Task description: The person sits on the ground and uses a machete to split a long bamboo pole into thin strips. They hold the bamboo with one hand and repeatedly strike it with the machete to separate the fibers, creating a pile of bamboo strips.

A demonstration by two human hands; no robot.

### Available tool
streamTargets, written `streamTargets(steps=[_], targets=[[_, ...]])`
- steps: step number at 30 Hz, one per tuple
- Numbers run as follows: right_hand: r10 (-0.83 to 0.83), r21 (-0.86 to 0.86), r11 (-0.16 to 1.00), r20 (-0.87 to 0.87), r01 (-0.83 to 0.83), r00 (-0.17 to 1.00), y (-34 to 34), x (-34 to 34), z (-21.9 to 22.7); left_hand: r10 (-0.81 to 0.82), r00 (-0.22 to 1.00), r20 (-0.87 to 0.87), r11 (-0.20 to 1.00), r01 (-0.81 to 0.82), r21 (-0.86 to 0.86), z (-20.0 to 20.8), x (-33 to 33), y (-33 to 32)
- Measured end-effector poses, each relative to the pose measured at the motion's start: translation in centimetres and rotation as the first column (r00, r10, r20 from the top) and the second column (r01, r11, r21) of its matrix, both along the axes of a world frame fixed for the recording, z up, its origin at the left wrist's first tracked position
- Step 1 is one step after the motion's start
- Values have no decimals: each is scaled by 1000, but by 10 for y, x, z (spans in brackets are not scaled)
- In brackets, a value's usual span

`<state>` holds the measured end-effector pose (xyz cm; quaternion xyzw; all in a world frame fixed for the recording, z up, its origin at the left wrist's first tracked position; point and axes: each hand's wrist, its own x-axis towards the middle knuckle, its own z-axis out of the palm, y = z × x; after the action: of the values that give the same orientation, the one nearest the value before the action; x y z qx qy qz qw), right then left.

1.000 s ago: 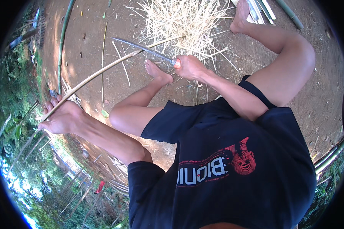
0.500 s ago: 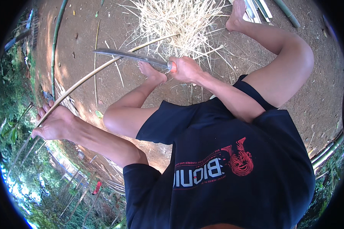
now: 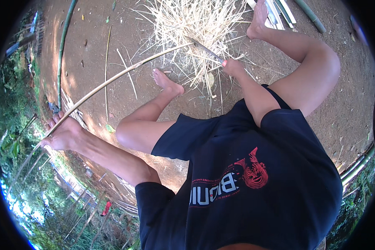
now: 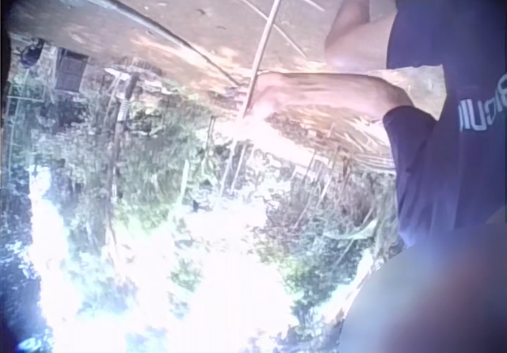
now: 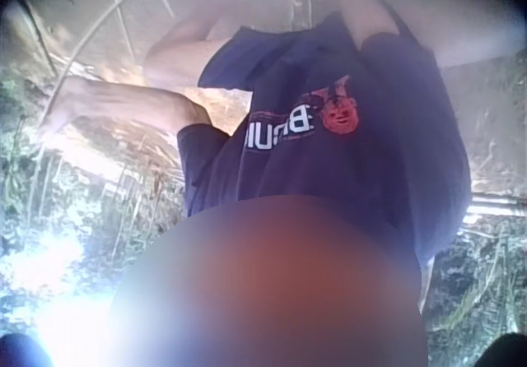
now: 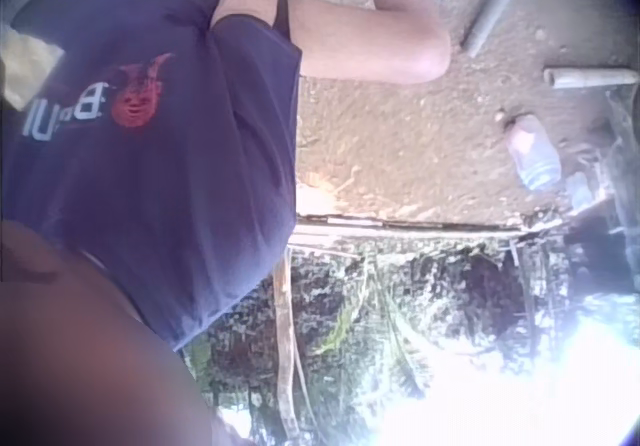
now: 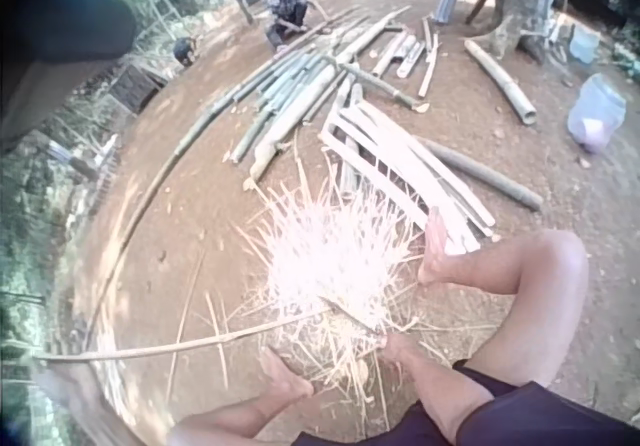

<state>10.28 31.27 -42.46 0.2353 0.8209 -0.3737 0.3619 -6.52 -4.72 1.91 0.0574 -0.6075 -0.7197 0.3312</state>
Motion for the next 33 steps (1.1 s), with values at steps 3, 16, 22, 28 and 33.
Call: streamTargets(steps=[3,16,22,28,33], targets=[[-15,69,998,23,14,1000,3,7,-17,111,992,62,994,-112,18,-2,-4,0],[-9,-425,898,-269,-111,963,-81,-32,176,341,940,17,931,-335,-148,-8,11,18],[12,-388,883,-545,-265,838,-109,-19,214,450,893,19,882,-441,-167,-1,26,41],[60,-337,903,-514,-266,855,-104,-14,197,510,858,62,856,-499,-137,-1,31,51],[68,-313,912,-519,-264,852,-93,-22,189,513,857,42,848,-499,-177,-3,26,44]])
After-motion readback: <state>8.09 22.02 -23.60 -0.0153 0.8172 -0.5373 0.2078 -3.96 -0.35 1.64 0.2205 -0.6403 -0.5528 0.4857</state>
